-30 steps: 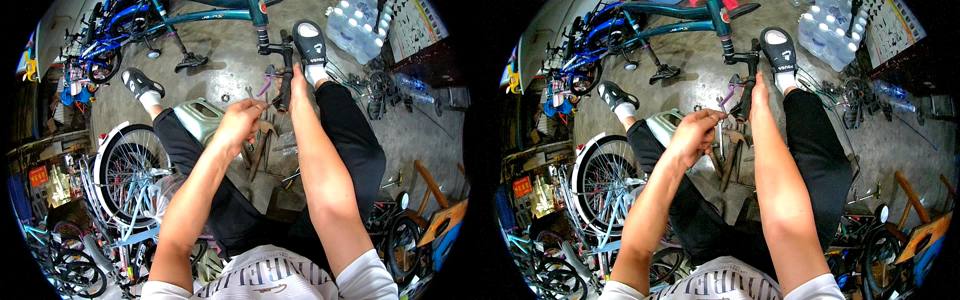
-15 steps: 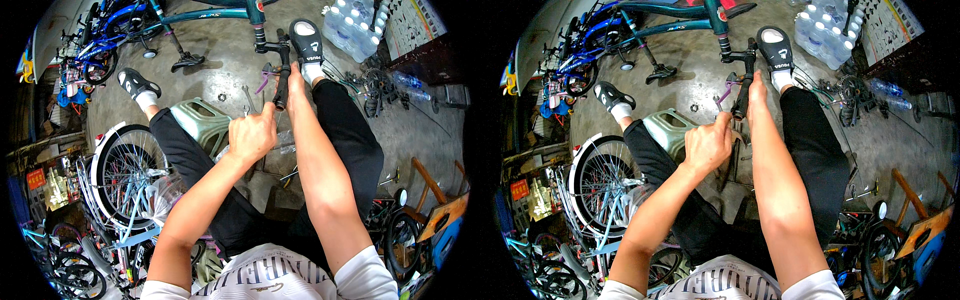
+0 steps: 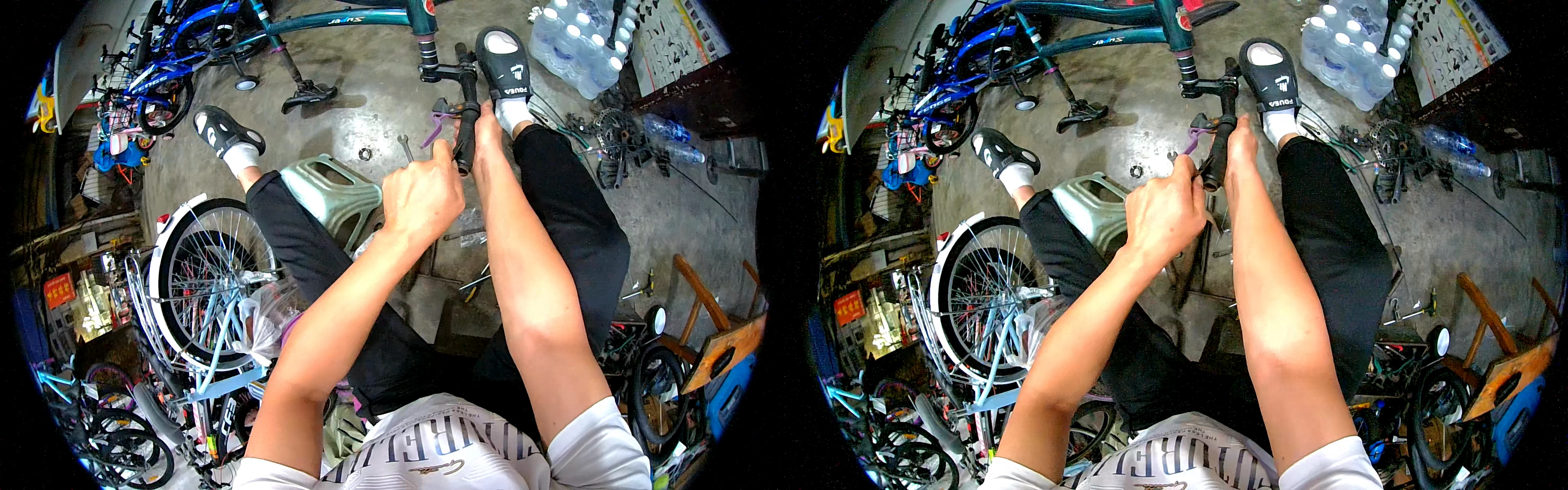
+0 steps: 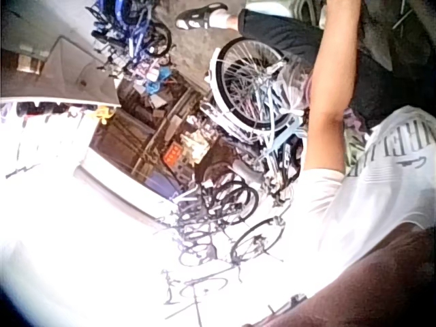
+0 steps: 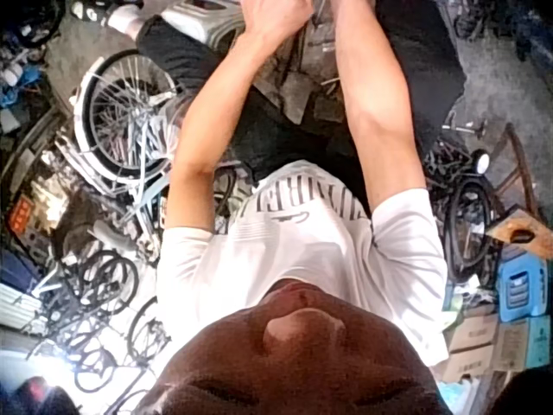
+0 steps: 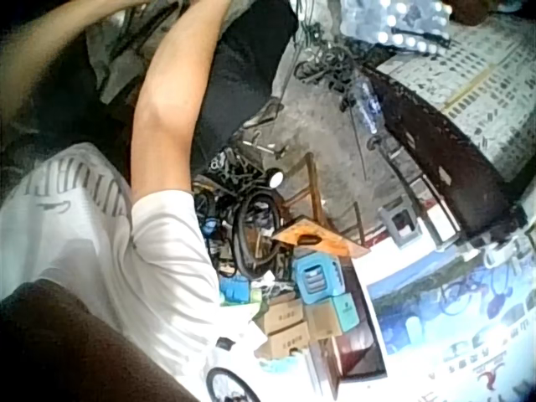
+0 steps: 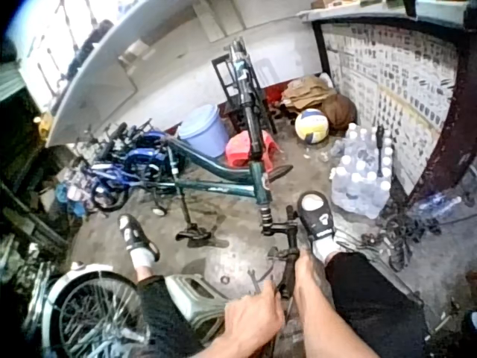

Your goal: The person uses a multi-tool and pliers to work on the brake assembly and handle components of a bicycle frame. They tighten screws with the tool, pull on brake cables, and handle small fasteners one at a time while seated.

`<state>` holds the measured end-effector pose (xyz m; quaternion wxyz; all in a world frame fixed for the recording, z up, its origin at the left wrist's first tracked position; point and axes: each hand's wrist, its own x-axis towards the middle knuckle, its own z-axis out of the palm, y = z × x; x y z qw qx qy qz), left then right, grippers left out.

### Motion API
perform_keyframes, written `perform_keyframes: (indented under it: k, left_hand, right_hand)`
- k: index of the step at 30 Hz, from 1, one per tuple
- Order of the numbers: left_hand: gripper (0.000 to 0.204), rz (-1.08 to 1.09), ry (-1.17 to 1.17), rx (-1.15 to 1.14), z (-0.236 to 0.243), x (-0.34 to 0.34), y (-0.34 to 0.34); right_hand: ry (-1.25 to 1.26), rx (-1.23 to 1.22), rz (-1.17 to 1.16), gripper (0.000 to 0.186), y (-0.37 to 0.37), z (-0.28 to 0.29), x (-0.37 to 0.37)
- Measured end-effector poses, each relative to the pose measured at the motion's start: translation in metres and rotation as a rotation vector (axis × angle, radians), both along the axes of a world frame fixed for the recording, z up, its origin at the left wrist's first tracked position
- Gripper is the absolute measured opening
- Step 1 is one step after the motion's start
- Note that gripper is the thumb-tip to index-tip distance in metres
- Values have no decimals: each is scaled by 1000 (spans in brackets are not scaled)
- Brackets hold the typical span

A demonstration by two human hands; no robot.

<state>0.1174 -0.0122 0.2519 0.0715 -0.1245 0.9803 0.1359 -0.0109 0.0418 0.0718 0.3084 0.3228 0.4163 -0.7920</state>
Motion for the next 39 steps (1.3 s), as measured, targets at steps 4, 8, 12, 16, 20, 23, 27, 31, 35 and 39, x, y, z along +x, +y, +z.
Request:
perform_keyframes:
  k: [4, 8, 12, 16, 20, 23, 27, 31, 35, 39]
  left_hand:
    - [20, 31, -13, -13, -2, -5, 2]
    - [22, 59, 3, -5, -4, -10, 3]
    - [23, 102, -16, -33, -5, -13, 12]
    - [25, 197, 7, 7, -4, -16, 19]
    - [30, 235, -11, 32, -5, -16, 22]
    - [32, 248, -37, 37, -2, -23, 26]
    - [30, 248, -97, 42, -1, -34, 19]
    - [30, 232, -154, 11, 0, -44, 19]
    - [32, 224, -184, -18, -1, -49, 23]
    - [33, 228, -227, -31, -2, -60, 23]
  right_hand:
    - [-33, 92, 8, 62, -2, 3, 0]
    - [-23, 99, 17, 61, 2, 17, 7]
    - [0, 105, 9, 59, 2, 28, 8]
    - [41, 67, 6, 57, -1, 15, 5]
    - [15, -2, -42, 56, -5, 4, 6]
    - [1, 0, -36, 56, -4, -7, 1]
    - [-25, 0, -38, 56, -4, 9, 7]
    - [-40, 106, -11, 57, -3, 17, 7]
    - [13, 231, -4, 60, -7, 4, 2]
    - [-8, -33, -92, 62, -11, -6, 7]
